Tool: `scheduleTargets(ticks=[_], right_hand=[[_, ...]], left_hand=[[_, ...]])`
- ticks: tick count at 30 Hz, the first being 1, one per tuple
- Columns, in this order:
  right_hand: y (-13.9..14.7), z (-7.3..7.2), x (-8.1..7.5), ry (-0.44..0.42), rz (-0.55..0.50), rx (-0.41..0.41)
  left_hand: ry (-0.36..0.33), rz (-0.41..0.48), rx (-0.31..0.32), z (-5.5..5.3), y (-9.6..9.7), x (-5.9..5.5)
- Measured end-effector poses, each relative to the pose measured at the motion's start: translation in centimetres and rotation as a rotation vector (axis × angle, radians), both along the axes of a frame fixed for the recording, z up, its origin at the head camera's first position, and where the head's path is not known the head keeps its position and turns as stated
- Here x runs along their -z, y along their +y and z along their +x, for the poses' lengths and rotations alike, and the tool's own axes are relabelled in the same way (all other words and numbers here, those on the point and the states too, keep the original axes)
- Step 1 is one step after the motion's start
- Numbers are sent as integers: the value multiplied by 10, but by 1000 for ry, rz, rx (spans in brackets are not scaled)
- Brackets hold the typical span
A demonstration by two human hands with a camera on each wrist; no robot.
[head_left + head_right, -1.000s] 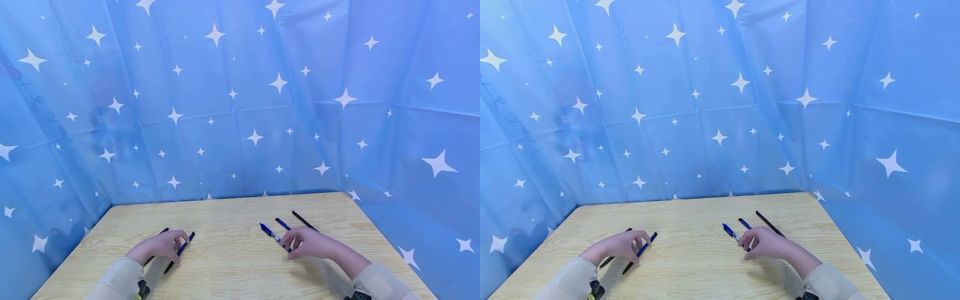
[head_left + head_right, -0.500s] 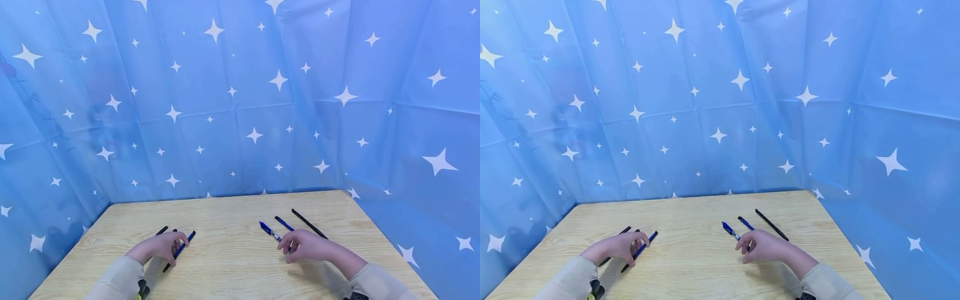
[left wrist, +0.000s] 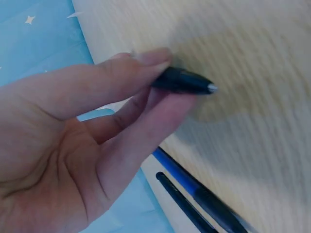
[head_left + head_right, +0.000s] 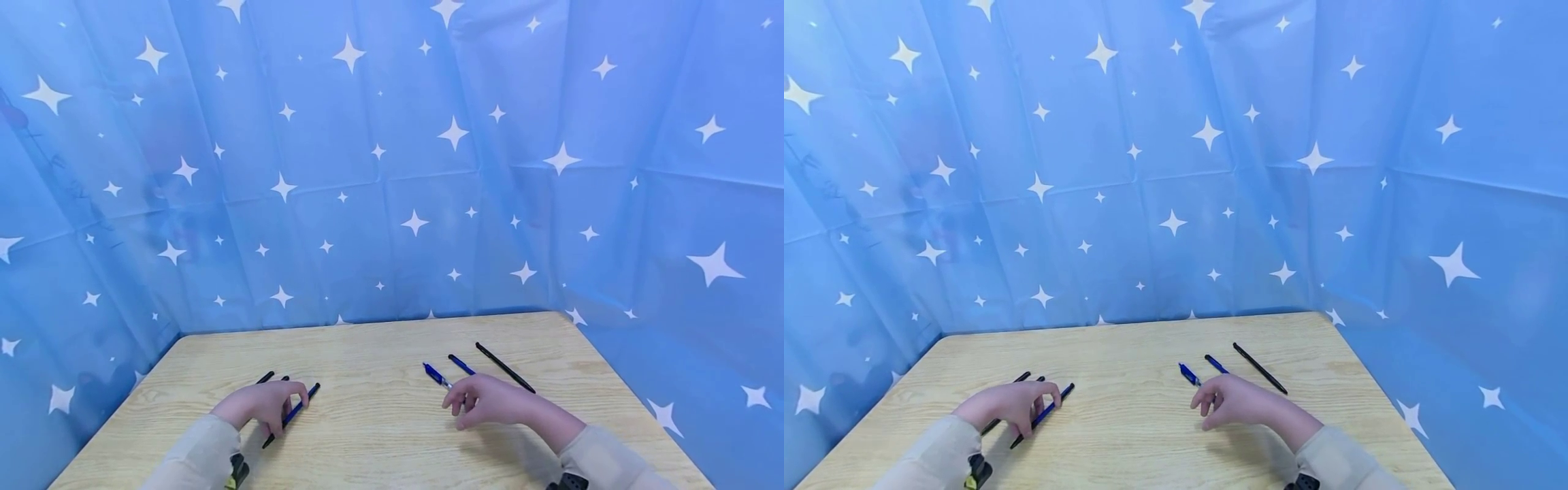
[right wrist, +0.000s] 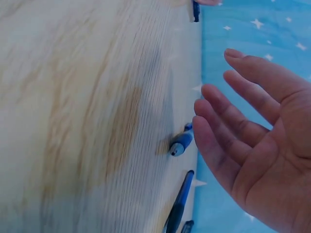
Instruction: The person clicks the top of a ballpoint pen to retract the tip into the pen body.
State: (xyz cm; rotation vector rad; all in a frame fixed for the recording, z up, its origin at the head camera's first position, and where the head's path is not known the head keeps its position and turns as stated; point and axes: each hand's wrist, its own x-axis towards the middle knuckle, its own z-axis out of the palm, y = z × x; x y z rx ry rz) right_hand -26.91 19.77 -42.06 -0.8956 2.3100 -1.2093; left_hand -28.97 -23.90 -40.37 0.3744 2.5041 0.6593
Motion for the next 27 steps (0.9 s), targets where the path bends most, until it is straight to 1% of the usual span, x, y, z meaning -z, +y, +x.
scheduleTargets(ticks=[5, 8, 14, 17, 22, 27], right_hand=[[-5, -2, -1, 1, 2, -5], [-8, -4, -4, 14, 3, -2], [-13, -5, -11, 6, -5, 46], [-15, -7, -15, 23, -7, 61], [-20, -10, -20, 62, -24, 70], [-25, -13, -23, 95, -63, 86]], left_hand=[[10, -31, 18, 2, 6, -7], [30, -17, 44, 4, 10, -11], [27, 23, 71, 7, 20, -18], [41, 39, 92, 9, 27, -23], [77, 54, 157, 13, 39, -28], [114, 83, 226, 14, 48, -27]])
